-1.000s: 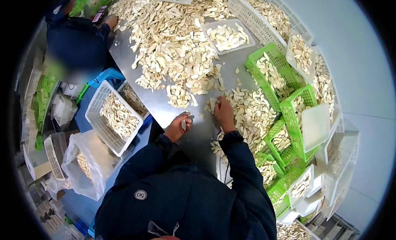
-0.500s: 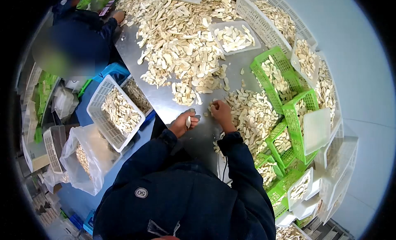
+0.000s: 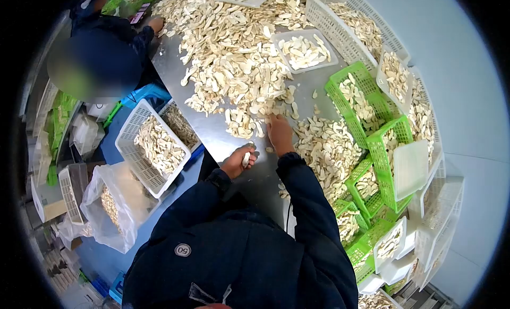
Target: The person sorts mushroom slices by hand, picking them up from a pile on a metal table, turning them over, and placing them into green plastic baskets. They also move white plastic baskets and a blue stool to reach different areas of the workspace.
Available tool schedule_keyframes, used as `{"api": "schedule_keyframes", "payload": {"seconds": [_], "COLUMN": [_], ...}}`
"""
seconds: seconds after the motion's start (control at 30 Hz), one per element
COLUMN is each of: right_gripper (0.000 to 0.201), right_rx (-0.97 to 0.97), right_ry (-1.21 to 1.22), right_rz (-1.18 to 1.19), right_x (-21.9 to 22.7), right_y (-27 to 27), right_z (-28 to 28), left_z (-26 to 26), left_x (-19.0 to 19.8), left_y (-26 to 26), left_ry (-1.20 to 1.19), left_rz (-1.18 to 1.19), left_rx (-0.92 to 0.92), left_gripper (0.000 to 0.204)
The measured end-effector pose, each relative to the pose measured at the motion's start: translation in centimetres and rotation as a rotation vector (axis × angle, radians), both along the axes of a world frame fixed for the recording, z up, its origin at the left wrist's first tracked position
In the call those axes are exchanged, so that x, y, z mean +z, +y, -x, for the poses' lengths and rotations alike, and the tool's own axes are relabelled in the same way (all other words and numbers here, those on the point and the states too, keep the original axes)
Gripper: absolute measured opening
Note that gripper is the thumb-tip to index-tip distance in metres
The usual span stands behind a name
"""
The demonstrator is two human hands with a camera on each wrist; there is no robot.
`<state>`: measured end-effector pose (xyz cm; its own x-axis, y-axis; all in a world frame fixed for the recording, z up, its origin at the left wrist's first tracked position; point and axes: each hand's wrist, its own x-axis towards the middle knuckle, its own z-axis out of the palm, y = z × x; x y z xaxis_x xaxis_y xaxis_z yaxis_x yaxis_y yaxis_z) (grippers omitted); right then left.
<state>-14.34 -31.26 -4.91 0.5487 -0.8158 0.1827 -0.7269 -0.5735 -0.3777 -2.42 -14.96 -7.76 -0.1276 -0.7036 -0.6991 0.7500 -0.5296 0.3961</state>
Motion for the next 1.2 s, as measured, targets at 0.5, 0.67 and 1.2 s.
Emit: {"api": "schedule_keyframes", "payload": {"seconds": [0.5, 0.67, 1.2], "right_gripper": [0.017, 0.016, 0.023], "right_rx": [0.013, -0.033, 0.019], "right_ry": [-0.094, -0.028, -0.101], "right_rz": [-0.020, -0.198, -0.501], "right_x": [-1.2, -0.6, 1.2], "right_y": [1.4, -0.7, 1.9], "right_z": [-0.7, 0.4, 3.6], "left_z": [0.2, 0.1, 0.1], "left_x": [1.0, 1.2, 1.5], "left_y": [-0.3, 0.1, 0.1], "left_ry": [-0.027, -0.063, -0.047], "left_rz": [0.026, 0.026, 0.059], "left_rx": [-0.009, -0.002, -0.037], "left_gripper": [0.021, 0.022, 0.020]}}
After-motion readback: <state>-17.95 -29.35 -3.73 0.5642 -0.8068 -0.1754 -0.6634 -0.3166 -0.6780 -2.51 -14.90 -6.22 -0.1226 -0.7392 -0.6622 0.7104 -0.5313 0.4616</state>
